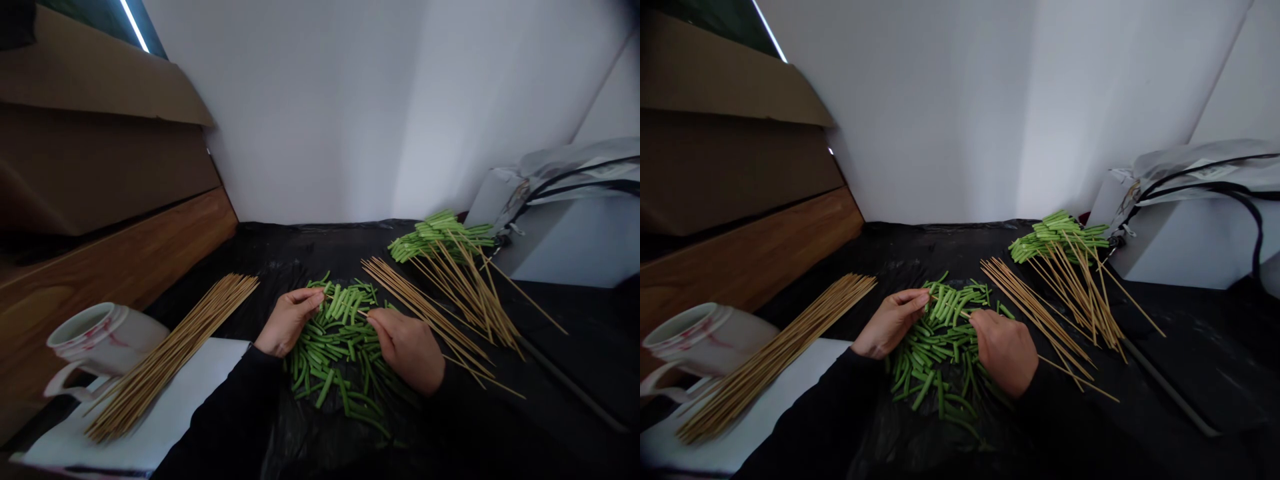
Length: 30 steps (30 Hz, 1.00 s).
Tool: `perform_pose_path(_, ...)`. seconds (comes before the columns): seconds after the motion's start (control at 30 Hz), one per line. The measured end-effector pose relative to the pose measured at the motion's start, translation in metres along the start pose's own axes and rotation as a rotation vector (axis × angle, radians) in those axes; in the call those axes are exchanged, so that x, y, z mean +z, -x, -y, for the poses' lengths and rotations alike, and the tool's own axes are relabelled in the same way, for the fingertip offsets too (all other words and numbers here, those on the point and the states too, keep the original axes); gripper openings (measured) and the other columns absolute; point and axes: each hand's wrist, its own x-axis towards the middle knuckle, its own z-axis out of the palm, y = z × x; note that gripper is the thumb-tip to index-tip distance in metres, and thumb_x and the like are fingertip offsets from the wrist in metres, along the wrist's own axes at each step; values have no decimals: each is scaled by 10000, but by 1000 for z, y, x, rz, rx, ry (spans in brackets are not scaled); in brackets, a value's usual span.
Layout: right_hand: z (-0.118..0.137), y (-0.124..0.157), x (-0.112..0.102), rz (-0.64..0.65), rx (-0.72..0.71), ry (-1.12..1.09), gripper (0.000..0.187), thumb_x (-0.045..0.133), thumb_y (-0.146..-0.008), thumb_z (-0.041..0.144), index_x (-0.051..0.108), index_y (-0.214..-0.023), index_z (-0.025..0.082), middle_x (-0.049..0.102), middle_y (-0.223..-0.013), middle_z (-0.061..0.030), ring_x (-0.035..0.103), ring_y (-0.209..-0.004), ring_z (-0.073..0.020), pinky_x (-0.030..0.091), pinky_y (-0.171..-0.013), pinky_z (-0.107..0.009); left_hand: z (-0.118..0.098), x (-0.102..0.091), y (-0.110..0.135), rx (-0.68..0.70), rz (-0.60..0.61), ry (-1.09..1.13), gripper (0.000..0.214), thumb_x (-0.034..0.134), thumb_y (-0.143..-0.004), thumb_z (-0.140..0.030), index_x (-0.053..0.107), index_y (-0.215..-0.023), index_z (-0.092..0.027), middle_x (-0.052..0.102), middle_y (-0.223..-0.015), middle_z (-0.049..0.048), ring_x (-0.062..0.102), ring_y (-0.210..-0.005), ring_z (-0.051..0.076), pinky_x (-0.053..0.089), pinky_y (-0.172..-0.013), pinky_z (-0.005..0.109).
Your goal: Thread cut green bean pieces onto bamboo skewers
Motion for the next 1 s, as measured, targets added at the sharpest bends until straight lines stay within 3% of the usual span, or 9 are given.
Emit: perform_pose_path(1.0, 0, 0, 3, 34, -5, -30, 277, 343, -953, 200, 606, -866, 186, 673, -818, -39, 631, -803, -140, 414, -719, -237, 1, 5, 4, -9, 55, -105, 273, 816, -604, -258, 735, -834, -135, 695, -780, 59, 597, -678, 130, 440, -685, 270)
